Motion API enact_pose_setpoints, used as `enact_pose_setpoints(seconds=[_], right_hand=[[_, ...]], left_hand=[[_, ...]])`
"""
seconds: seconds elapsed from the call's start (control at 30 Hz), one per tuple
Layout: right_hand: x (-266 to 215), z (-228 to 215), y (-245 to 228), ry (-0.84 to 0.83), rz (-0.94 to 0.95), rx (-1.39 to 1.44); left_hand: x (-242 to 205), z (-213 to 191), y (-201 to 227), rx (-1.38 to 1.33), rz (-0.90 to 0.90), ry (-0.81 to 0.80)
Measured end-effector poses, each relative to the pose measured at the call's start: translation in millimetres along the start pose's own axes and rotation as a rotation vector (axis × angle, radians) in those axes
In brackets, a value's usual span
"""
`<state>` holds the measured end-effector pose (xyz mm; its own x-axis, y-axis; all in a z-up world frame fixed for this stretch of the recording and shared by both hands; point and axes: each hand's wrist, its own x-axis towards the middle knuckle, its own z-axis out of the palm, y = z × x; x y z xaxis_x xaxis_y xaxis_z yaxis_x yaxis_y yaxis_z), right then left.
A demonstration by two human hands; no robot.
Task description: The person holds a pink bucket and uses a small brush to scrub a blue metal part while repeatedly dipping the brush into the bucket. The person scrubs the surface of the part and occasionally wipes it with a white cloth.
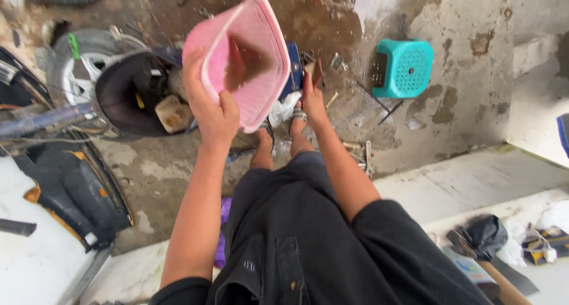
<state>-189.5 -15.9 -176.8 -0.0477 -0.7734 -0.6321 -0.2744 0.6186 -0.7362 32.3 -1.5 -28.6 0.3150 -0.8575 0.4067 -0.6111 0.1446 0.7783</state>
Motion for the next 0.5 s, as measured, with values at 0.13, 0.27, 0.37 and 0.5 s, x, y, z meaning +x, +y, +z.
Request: enact_pose_setpoints(seconds=[0.13,0.27,0.37,0.5], right_hand=[[-14.8,4.2,-64.8,0.13,-0.01,0.01],[29.1,27.3,14.6,0.22,-0.008,0.239],[6.7,37.8,22.0,0.376,0.024,0.079],[28.7,33.1,-2.0,0.545,-0.003,-0.018]], left_hand=[[-4.6,-10.4,8.6,0.003,-0.04,-0.048],[-1.6,-6.6,18.4,-0.054,-0.038,-0.088],[0.4,-5.1,14.5,-0.054,0.002,-0.098],[-1.5,-4.0,13.1,-0.017,0.068,-0.121]])
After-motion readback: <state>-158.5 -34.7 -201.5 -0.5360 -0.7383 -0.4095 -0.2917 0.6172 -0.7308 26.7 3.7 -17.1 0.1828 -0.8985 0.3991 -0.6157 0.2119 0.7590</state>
